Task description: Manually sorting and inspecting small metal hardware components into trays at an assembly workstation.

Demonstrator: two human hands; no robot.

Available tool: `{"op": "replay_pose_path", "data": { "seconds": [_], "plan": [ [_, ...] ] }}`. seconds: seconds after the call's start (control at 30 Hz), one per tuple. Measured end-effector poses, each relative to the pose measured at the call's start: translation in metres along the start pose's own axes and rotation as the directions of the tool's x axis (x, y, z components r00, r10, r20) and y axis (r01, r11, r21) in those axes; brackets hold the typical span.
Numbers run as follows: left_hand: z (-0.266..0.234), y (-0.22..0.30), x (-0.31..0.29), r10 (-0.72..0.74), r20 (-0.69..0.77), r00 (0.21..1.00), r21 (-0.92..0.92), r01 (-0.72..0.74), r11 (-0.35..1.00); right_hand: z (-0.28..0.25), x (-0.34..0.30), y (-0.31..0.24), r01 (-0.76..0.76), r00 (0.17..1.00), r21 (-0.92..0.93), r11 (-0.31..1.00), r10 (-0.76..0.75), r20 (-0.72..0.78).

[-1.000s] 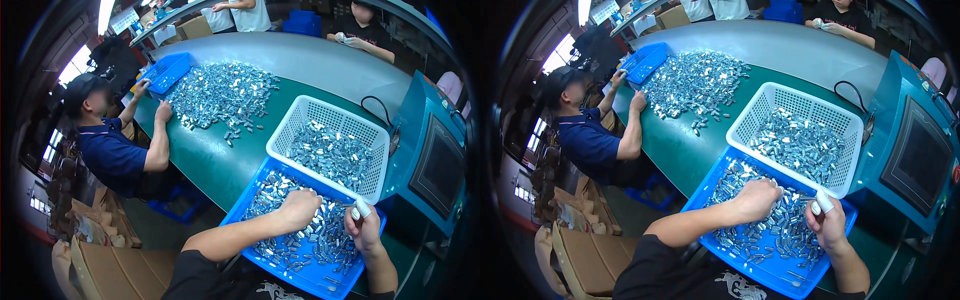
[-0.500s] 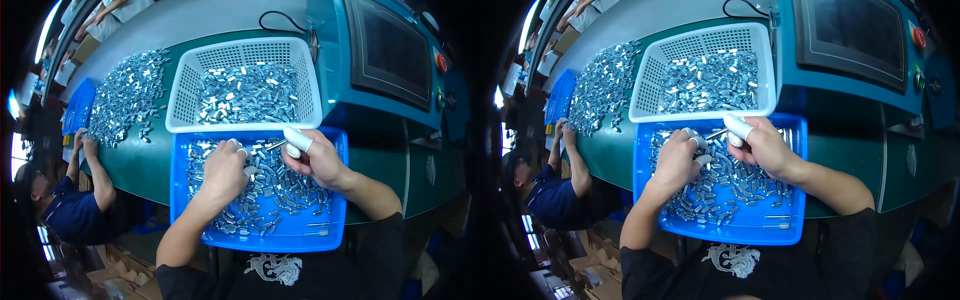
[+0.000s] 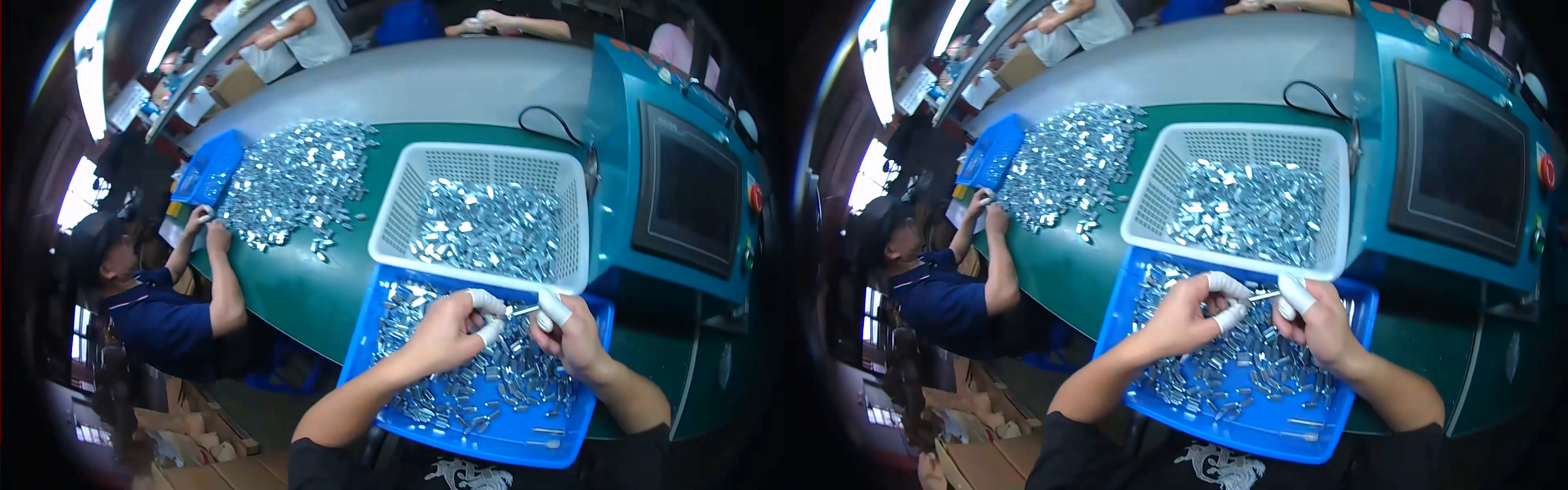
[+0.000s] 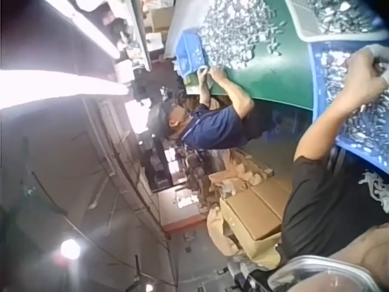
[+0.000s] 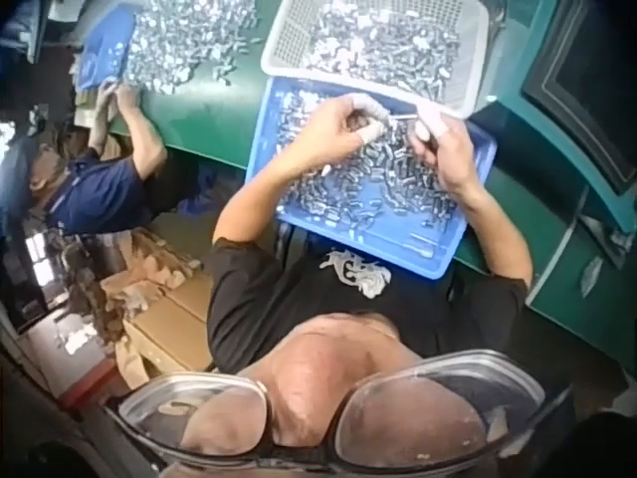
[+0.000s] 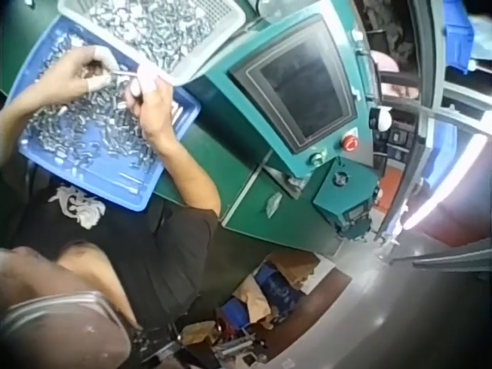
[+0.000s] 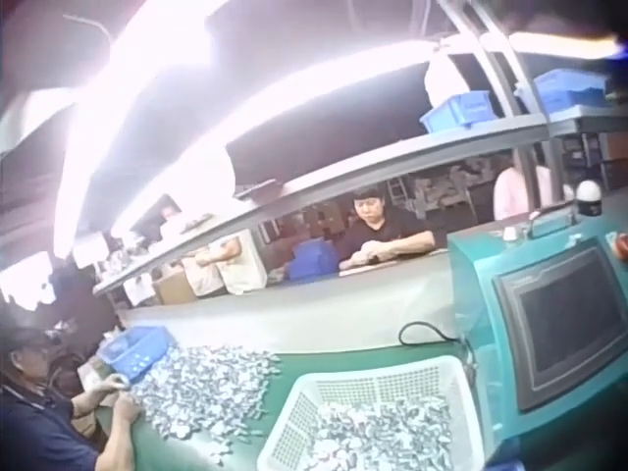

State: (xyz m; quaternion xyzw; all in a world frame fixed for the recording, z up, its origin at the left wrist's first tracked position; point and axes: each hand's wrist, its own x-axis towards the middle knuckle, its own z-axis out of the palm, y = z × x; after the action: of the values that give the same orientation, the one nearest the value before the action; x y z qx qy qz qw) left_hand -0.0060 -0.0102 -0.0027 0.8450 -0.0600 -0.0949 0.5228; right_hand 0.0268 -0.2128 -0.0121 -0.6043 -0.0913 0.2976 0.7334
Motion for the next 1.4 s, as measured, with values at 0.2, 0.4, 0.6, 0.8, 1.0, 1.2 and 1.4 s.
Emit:
{"op": "replay_pose_path", "data": {
  "seconds": [0.2, 0.4, 0.6, 0.8, 1.0, 1.2, 1.4],
  "plan": [
    [-0.002, 0.002, -0.001, -0.044, 0.057, 0.997, -0.304, 0.059, 0.951, 0.006, 0.002, -0.003, 0.007, 0.999, 0.009, 1.000, -0.006, -0.034],
    [0.002, 0.009, -0.003, 0.056, -0.014, 0.998, -0.197, -0.057, 0.979, 0.007, 0.003, -0.005, 0.027, 0.998, -0.036, 0.999, -0.029, -0.047],
    [0.003, 0.013, -0.005, 0.263, -0.151, 0.953, 0.031, -0.261, 0.965, 0.009, 0.002, -0.004, 0.123, 0.990, -0.165, 0.979, -0.133, -0.050],
    [0.004, 0.014, -0.007, 0.231, -0.142, 0.963, -0.031, -0.238, 0.971, 0.010, -0.003, -0.002, 0.180, 0.982, -0.193, 0.964, -0.188, -0.024],
    [0.010, 0.009, -0.009, 0.155, -0.116, 0.981, -0.169, -0.173, 0.970, 0.009, -0.001, 0.000, 0.197, 0.980, -0.263, 0.945, -0.197, 0.024],
    [0.014, 0.008, -0.007, 0.468, -0.236, 0.852, 0.145, -0.446, 0.883, 0.010, -0.003, -0.003, 0.106, 0.993, -0.229, 0.968, -0.092, 0.069],
    [0.013, 0.017, -0.007, 0.514, -0.227, 0.827, 0.189, -0.480, 0.856, 0.011, -0.003, -0.004, 0.038, 0.999, -0.163, 0.986, -0.031, 0.045]
  ]
}}
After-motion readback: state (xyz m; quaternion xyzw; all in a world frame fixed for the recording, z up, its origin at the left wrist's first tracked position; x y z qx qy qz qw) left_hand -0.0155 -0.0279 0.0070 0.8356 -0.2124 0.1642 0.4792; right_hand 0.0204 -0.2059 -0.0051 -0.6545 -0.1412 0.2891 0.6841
